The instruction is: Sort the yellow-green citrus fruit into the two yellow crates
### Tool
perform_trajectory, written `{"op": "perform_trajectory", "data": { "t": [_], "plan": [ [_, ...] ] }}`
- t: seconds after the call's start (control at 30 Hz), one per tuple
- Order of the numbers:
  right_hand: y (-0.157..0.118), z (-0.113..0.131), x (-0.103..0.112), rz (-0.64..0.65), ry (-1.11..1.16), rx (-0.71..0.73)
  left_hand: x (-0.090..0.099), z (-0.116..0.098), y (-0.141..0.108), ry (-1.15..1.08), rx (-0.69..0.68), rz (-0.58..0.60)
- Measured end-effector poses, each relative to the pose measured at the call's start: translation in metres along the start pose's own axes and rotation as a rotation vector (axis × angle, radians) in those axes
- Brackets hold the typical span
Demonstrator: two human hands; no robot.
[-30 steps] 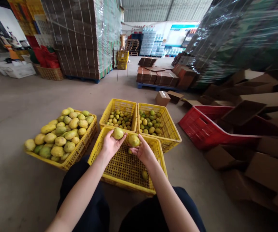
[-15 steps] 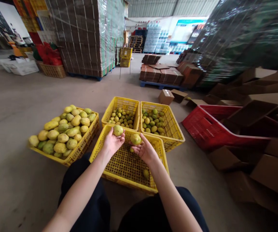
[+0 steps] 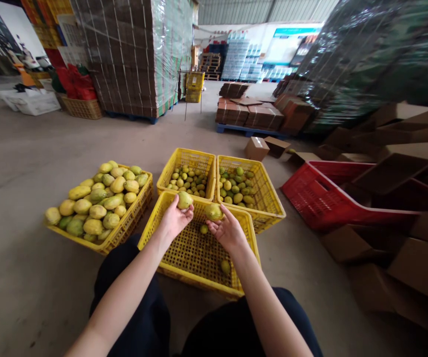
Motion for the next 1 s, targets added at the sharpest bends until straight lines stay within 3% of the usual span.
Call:
{"op": "perform_trajectory", "data": {
  "t": [0.33,0.5,0.8,1.0],
  "plan": [
    [-0.006,0.001,0.001,-0.057,0.001,-0.006,0.001,-0.005,0.002,0.152,-0.073,0.049],
    [-0.002,0.0,0.003,-0.012,-0.018,-0.003,-0.005,-0.013,-0.002,0.266,-0.19,0.13],
    [0.001,0.001,0.005,-0.021,-0.044,0.01,-0.019,-0.035,-0.022,0.408,-0.53,0.125],
    [0.0,0.0,0.005,-0.048,-0.043,0.002,-0.023,-0.044,-0.028,0.516,-0.678,0.167]
  ]
}}
Point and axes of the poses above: each hand's wrist, its own y-axis towards the middle knuckle, its own x-axis out of the back of the hand, z = x × y, the point moved 10 cm from there along y, towards the middle knuckle, and after that the axes turned 7 degrees about -x, right-handed, at the moved point
